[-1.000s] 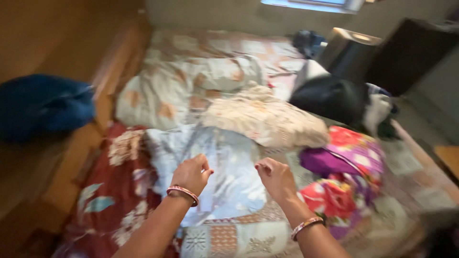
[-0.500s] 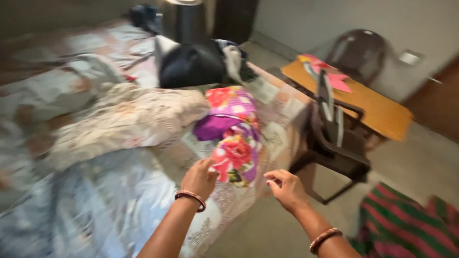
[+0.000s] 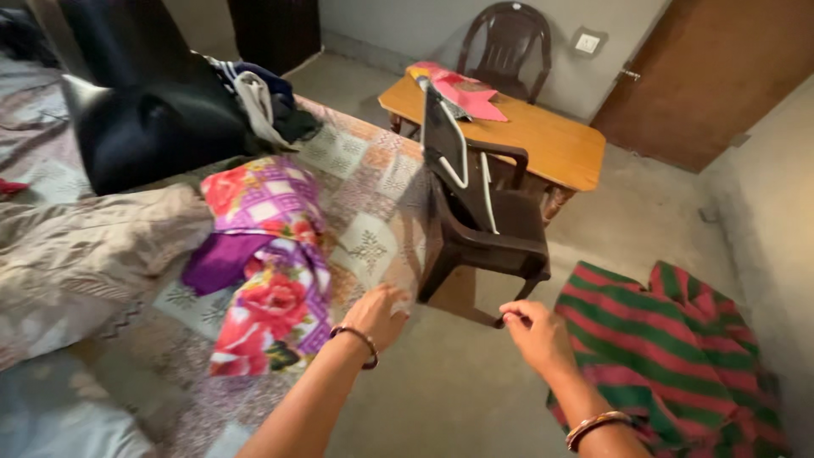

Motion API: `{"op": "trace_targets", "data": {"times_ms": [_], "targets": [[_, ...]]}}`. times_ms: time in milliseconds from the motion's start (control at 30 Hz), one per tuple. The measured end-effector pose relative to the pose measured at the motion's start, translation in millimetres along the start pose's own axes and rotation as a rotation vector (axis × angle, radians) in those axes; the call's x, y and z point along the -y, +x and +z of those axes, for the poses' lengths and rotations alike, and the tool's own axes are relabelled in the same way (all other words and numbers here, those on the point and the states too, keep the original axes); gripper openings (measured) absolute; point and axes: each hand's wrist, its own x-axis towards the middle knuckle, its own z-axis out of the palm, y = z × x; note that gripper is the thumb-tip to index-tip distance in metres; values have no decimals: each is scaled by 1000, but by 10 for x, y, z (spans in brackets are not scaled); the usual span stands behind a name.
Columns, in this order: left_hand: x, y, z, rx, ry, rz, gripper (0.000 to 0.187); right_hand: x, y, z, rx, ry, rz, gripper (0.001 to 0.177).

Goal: The person places various small items into a clear plastic container on a windowsill, closes the container, and wipes the windowsill with a blue cloth. The person then picks up a phone and charger, coils the cable, and places them on the windowsill. Finally, the person moves a folding stool and picks up a striped cloth from the floor.

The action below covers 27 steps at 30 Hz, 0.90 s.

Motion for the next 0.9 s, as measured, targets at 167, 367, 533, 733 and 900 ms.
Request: {"op": "trace_targets", "data": {"times_ms": [167, 367, 533, 733, 900], "targets": [[-434, 962, 417, -18, -32, -54, 34, -509, 837, -629, 39, -24, 51, 21], [-510, 1855, 602, -129, -108, -66, 36, -706, 1699, -1043, 82, -14, 9, 24], [-230, 2786, 774, -180, -57, -163, 39, -863, 2458, -1066, 119, -32, -54, 23], [323, 4117, 948, -514, -44, -70, 42, -1115, 3609, -945, 189, -112, -128, 24], [874, 5149, 1058, -596, 80, -316, 66, -1344, 4628, -826, 267, -197, -71, 26]]}}
